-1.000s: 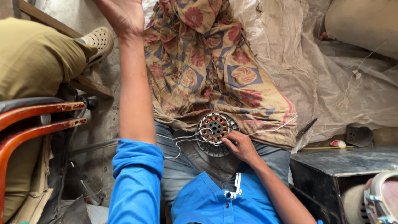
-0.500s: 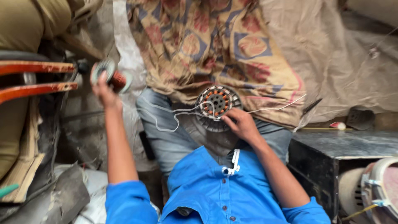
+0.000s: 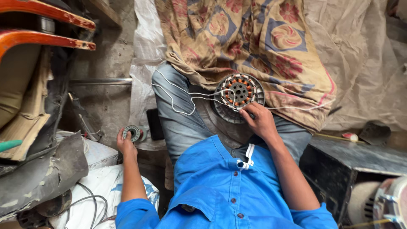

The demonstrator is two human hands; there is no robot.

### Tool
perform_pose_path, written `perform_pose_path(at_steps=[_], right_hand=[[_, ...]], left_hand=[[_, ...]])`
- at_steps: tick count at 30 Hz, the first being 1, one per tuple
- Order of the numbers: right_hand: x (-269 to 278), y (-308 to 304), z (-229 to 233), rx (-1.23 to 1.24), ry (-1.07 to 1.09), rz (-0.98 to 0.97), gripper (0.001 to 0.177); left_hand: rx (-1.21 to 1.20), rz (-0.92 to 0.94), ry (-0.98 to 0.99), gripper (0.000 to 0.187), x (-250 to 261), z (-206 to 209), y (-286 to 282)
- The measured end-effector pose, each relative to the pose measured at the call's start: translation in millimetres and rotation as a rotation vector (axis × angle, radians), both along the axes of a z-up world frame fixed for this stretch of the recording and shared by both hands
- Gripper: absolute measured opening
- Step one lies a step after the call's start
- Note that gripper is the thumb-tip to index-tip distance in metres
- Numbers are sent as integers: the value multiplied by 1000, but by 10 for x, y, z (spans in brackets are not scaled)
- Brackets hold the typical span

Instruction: The person sits on the floor and winds white wire around the slots of a motor stator held on their lap. They repeatedly pull wire from a spool, thread it through the slots, and adjust the placement by hand.

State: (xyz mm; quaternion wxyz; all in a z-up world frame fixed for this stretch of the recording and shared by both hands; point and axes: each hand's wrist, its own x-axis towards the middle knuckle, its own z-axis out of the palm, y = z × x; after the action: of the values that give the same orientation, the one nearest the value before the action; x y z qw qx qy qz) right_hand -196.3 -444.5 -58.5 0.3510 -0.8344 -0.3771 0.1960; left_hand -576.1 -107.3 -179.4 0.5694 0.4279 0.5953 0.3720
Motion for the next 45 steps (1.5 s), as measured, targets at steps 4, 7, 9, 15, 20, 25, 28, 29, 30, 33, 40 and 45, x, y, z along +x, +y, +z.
perform_pose_path(at_steps=[4,7,9,15,20,25,28,29,30,33,40,45], right_hand=[[12,10,26,64,-45,25,14],[-26,-1,34,65,-60,33,14],[-18,5,45,50,-70,13,15],[-36,-56,100,78,-192,-41,14],[-71,-112,103,-160,-362,-105,33],[-98,-93,-44,-259,-496,-58,35],[-103,-139,-121,-255,-539,-5,22],[-92,-127,-137,-229,-528,-3,19],[-79,-113,-144,-203,-517,-2,16],[-65,-109,-116,-162,-533,31,13],[55,-369,169,-73,-264,53,14],[-50,-304,192,-20,-458,87,26]], left_hand=[[-115,98,-3,49,38,41,9],[-23,-271,599,46,-91,36,104],[163,-399,766,51,-116,48,249],[569,-432,630,35,449,273,416],[927,-620,461,16,1482,930,-310],[1111,-1183,308,33,2395,1384,-1116],[1057,-1374,310,38,2693,1361,-1323],[1051,-1413,335,38,2744,1333,-1344],[1045,-1452,360,38,2776,1300,-1347],[1126,-1430,330,35,2782,1203,-1326],[1071,-1431,224,21,2768,1101,-1248],[1110,-1405,210,15,2802,1141,-1246]])
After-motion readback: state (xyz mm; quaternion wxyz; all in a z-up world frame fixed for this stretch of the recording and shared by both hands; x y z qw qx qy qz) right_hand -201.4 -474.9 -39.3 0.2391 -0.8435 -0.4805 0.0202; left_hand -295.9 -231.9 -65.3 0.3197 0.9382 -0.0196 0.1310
